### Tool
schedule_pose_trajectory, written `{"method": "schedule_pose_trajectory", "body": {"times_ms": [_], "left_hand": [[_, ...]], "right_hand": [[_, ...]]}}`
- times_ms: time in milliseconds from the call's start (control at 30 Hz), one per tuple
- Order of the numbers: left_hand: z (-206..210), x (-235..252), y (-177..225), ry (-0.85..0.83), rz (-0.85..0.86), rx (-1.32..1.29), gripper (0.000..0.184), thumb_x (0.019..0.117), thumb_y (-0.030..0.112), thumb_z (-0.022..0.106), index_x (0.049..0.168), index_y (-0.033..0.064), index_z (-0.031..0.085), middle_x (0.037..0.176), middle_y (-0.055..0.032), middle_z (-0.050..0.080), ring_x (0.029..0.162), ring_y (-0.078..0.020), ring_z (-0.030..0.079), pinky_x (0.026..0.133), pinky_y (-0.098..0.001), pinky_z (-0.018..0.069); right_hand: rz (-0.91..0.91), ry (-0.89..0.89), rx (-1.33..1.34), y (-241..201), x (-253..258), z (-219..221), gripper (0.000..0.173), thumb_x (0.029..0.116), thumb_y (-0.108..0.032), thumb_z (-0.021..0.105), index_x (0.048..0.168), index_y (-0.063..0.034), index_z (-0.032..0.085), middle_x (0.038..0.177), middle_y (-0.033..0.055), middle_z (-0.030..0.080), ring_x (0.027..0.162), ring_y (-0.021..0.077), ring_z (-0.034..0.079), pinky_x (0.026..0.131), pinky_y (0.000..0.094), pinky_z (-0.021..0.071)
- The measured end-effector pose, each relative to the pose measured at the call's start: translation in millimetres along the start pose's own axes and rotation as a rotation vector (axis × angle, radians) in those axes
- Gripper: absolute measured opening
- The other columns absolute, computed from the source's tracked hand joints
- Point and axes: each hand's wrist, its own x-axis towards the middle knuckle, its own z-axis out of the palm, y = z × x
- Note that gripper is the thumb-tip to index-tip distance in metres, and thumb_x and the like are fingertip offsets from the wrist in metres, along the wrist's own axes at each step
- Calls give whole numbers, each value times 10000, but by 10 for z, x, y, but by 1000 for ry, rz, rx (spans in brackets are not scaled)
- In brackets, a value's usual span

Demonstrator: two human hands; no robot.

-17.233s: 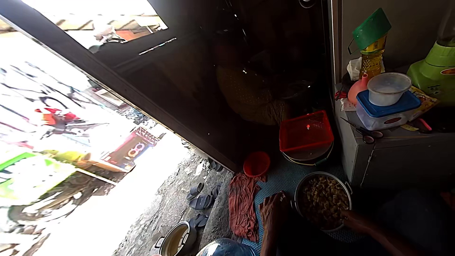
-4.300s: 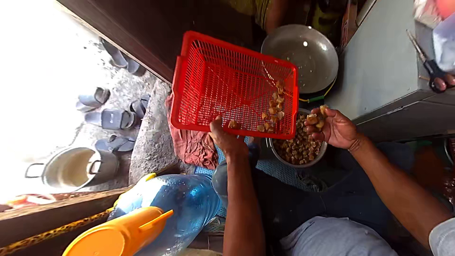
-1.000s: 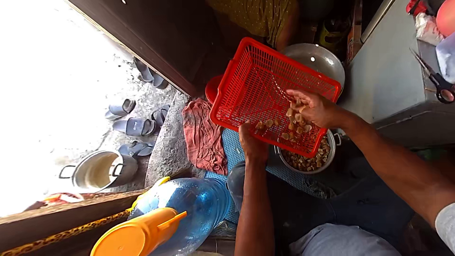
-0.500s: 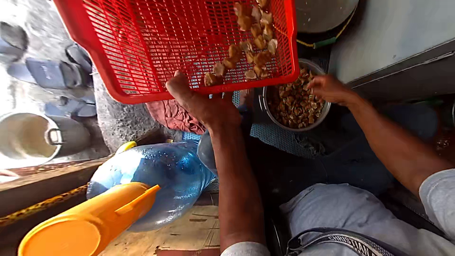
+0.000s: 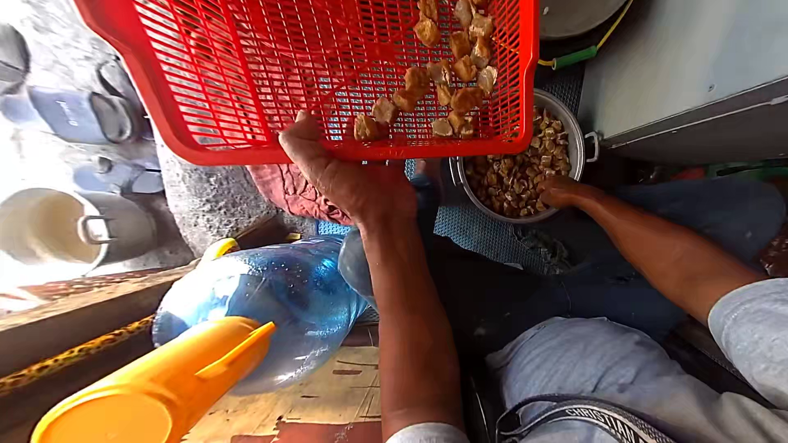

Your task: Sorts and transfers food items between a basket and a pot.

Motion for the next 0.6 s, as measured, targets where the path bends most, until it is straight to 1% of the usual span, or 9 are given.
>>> {"method": "schedule_pose_trajectory", "body": {"times_ms": [100, 133, 200, 300, 400, 467, 533, 567, 600], "left_hand": [[17, -28, 5, 14, -18, 0, 346, 1047, 328, 355, 1246, 72, 475, 1196, -211, 612, 1116, -386, 632, 876, -684, 526], [16, -26, 2, 1, -15, -2, 344, 1045, 329, 356, 1238, 72, 478, 1190, -209, 613, 1108, -380, 633, 875, -680, 526], [4, -19, 5, -9, -15, 4, 344, 1047, 334, 353, 1239, 78, 478, 1197, -201, 614, 1108, -374, 634, 874, -673, 530], [-2, -17, 3, 1, -10, -2, 343, 1046, 337, 360, 1236, 78, 482, 1184, -201, 618, 1106, -371, 637, 874, -670, 532], [13, -17, 7, 6, 4, -15, 343, 1042, 324, 356, 1236, 74, 486, 1186, -204, 624, 1116, -375, 635, 891, -678, 522], [19, -20, -2, 10, 4, -4, 353, 1038, 333, 370, 1262, 85, 484, 1212, -199, 623, 1142, -376, 630, 896, -682, 519], [54, -27, -7, 12, 21, 8, 328, 1041, 324, 371, 1236, 91, 493, 1173, -181, 635, 1111, -351, 640, 887, -656, 530], [64, -30, -6, 16, 32, 10, 315, 1041, 315, 374, 1216, 87, 504, 1140, -178, 644, 1082, -345, 650, 871, -651, 538], [66, -34, -4, 19, 39, 18, 303, 1041, 314, 374, 1195, 88, 506, 1113, -173, 648, 1056, -339, 658, 853, -644, 546]], "right_hand": [[30, 26, -106, -56, -22, 91, 426, 933, -442, 660, 1098, -52, 705, 1117, 217, 681, 1094, 420, 647, 891, 654, 509], [41, 17, -145, -105, -31, 89, 456, 907, -478, 667, 1072, -55, 711, 1101, 211, 689, 1078, 417, 654, 871, 655, 507], [20, -40, -174, -200, -18, 48, 458, 903, -501, 654, 1046, -71, 716, 1071, 186, 708, 1045, 395, 675, 847, 648, 513], [-121, -147, -56, -197, 40, 59, 385, 952, -431, 650, 1019, -57, 711, 1027, 175, 697, 999, 365, 666, 858, 623, 503], [-221, -110, -10, -163, 77, 153, 272, 961, -326, 649, 961, -60, 710, 938, 148, 694, 918, 333, 670, 816, 586, 513], [-206, -45, 22, -167, 75, 182, 250, 950, -296, 657, 967, -50, 701, 941, 160, 693, 926, 346, 672, 824, 591, 513], [-131, -23, 230, -162, 83, 121, 241, 950, -250, 683, 993, -12, 685, 933, 182, 677, 888, 337, 656, 808, 576, 518], [-86, -13, 441, -160, 62, 66, 211, 959, -208, 682, 1018, -5, 681, 892, 160, 655, 802, 281, 624, 738, 501, 516], [-31, -24, 693, -162, 5, -3, 196, 988, -211, 649, 1076, -38, 676, 848, 98, 628, 696, 189, 572, 628, 378, 491]]}}
